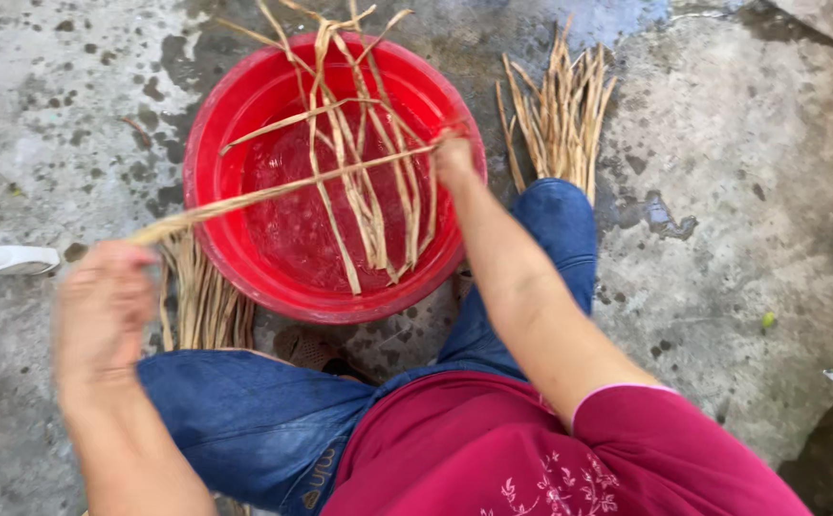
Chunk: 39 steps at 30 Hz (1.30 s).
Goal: The person sits on a concrete floor in front of a red basin of water and soaks bundles of dried leaf strips, dipping them into the water, moving them around, and setting wetted strips aside while taking new dry strips from piles on the ground.
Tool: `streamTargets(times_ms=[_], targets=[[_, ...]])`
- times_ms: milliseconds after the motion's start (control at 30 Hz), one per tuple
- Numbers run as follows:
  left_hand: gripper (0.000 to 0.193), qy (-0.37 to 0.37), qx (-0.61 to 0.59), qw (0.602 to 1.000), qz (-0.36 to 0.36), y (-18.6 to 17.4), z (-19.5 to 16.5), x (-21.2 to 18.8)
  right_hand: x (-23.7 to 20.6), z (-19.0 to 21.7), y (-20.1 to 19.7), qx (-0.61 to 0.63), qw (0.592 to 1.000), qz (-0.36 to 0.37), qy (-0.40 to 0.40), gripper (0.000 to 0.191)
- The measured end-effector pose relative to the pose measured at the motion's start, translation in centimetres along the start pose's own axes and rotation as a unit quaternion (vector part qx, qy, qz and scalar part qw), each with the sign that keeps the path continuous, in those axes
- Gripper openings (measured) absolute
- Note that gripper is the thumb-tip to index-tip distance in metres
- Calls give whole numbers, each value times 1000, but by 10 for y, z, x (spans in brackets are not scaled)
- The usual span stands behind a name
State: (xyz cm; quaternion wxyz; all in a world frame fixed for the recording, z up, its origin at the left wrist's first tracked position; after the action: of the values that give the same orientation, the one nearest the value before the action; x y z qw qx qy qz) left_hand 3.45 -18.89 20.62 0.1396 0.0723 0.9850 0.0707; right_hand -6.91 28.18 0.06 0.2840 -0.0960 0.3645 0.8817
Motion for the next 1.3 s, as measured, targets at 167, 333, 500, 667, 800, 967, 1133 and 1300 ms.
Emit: streamTargets(times_ms=[167, 333, 500, 667, 800, 967, 1133, 1300], targets=[[19, 141, -137, 978, -70, -44, 21, 11, 18, 31, -14, -49, 993, 109, -4, 45], [18, 163, -139, 976, -25, -27, 35, 35, -10, 8, 10, -208, 966, 98, 117, 19], [20, 50, -115, 992, -26, 27, 53, 55, -76, -83, 28, -556, 802, 108, 190, 30], [24, -114, -32, 992, -43, 61, 83, 66, -123, -161, 12, -662, 702, 233, 121, 42], [37, -141, -41, 988, 51, 68, 89, 74, -134, -199, 21, -643, 698, 260, 180, 52], [37, -167, -7, 984, 61, 57, 98, 83, -109, -198, 37, -617, 702, 231, 269, 32], [36, -165, 72, 984, 10, 33, 120, 88, -65, -147, -4, -555, 816, 144, 71, 58], [38, -154, 118, 981, 11, 18, 162, 106, -73, -159, 2, -550, 792, 135, 226, 28]])
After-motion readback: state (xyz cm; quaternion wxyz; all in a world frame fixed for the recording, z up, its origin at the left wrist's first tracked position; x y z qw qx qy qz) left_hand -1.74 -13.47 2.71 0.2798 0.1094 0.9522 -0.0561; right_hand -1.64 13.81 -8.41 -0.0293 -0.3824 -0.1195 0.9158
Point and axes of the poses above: each hand's wrist, its own x-axis towards the middle knuckle, its own y-axis out of the palm, z = x × y, the point moved 1 cm from there along x, towards the middle knuckle, and after that the axes turned 5 degrees about z, right-handed, at the moved point
